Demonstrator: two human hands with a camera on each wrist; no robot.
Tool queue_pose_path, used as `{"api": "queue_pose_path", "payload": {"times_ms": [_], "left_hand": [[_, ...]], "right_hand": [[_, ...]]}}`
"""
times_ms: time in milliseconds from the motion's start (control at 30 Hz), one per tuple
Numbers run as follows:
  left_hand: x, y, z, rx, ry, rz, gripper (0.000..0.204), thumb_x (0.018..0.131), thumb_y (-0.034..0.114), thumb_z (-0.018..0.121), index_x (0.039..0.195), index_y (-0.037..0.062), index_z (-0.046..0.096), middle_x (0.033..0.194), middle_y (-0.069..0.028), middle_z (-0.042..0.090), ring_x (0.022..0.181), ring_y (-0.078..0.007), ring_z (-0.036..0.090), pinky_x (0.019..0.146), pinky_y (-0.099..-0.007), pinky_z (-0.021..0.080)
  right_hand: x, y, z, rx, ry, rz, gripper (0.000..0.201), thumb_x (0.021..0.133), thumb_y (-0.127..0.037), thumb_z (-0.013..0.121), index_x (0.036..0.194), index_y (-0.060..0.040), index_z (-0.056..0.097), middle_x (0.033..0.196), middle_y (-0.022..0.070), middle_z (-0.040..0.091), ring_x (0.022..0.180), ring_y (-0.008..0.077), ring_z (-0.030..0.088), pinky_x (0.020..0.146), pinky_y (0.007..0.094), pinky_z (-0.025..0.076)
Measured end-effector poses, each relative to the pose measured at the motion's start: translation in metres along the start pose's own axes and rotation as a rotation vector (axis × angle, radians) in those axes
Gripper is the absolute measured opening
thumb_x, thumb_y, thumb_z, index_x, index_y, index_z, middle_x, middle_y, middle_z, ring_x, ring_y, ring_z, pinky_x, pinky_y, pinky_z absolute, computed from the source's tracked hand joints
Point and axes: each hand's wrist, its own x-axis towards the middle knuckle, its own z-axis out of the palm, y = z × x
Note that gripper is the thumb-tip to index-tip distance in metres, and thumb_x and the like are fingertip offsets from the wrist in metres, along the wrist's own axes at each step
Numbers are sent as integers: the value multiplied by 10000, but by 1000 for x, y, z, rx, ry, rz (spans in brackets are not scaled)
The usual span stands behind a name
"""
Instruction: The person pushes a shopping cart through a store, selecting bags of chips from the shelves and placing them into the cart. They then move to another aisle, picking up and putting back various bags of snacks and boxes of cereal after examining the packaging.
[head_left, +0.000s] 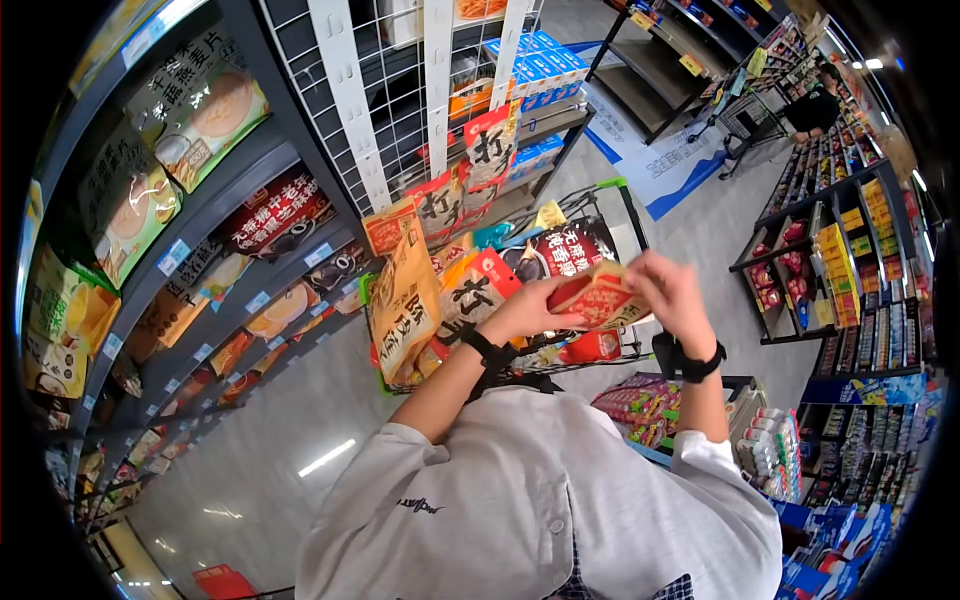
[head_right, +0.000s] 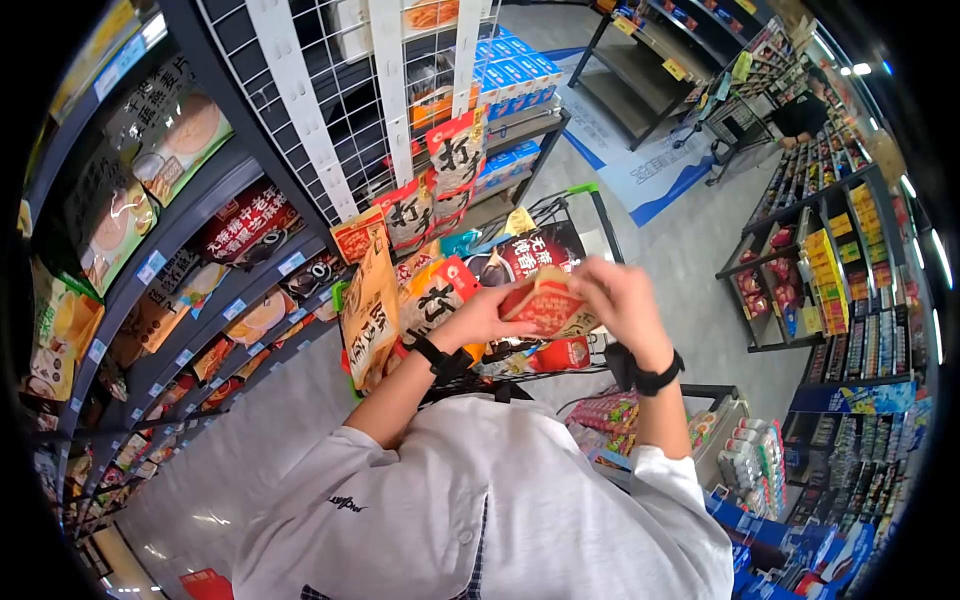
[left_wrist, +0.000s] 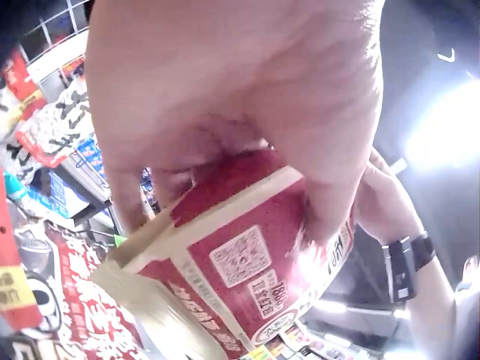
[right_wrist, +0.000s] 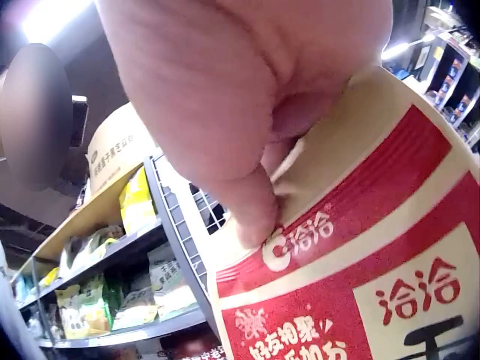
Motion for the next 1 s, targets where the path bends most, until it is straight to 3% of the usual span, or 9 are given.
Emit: {"api": "queue_pose_path", "payload": {"times_ms": [133,200,333,400,533,633,667,700,1000], "left_hand": [[-30,29,-23,-584,124,-185,507,813,220,717,1230,9,521,1026,-71,650,912,-127,622,805,-284,512],[-46,18,-38,-526,251,-291,437,834,216,697,1181,0,542,1039,-72,647,892,-117,623,782,-278,517],[-78,4,-69,-500,579,-200,390,863,211,665,1171,2,547,1052,-81,647,897,-130,626,780,-277,507],[-92,-1,-83,-561,667,-250,378,874,210,653,1171,2,547,1058,-82,647,907,-134,625,783,-277,501],[-106,-11,-102,-448,690,-239,380,893,245,629,1160,-15,553,1084,-82,642,943,-136,611,812,-276,479],[-113,-45,-139,-218,578,-333,399,909,295,598,1173,-2,557,1087,-89,634,951,-136,594,832,-275,457],[-112,-40,-154,-118,737,-419,375,920,301,576,1152,6,571,1059,-85,635,939,-149,591,817,-279,458],[-114,-66,-185,5,685,-323,350,934,335,548,1176,82,566,1074,-42,622,971,-120,574,798,-269,467],[-43,-90,-283,241,877,-392,419,932,346,522,1159,-1,578,1118,-151,636,1040,-229,601,883,-302,438]], "right_hand": [[38,-30,23,-367,320,-161,283,782,-153,667,1057,-97,624,866,112,649,797,286,626,679,367,491],[51,-32,49,-403,372,-135,525,784,-190,675,1254,-41,494,1141,192,575,1022,350,560,881,395,461],[52,-13,137,308,121,104,604,849,-210,663,1331,20,381,1242,181,553,1123,236,551,945,353,442],[55,-20,169,959,-247,373,551,882,-213,645,1330,-8,397,1237,112,567,1096,157,556,913,305,460],[70,-26,210,1217,-227,384,479,895,-193,634,1290,-11,434,1176,78,600,988,122,603,834,273,505],[87,-9,229,1187,-182,389,497,880,-202,655,1276,7,440,1146,86,611,951,124,615,808,277,511],[94,-2,230,1193,-184,385,497,880,-202,655,1276,7,440,1146,86,611,951,124,615,808,277,511],[100,6,231,1087,-199,330,512,870,-210,666,1272,14,440,1129,89,616,945,124,615,805,274,509],[148,41,211,646,-362,170,504,813,-309,713,1196,-23,552,1080,95,644,935,157,621,824,301,476]]}}
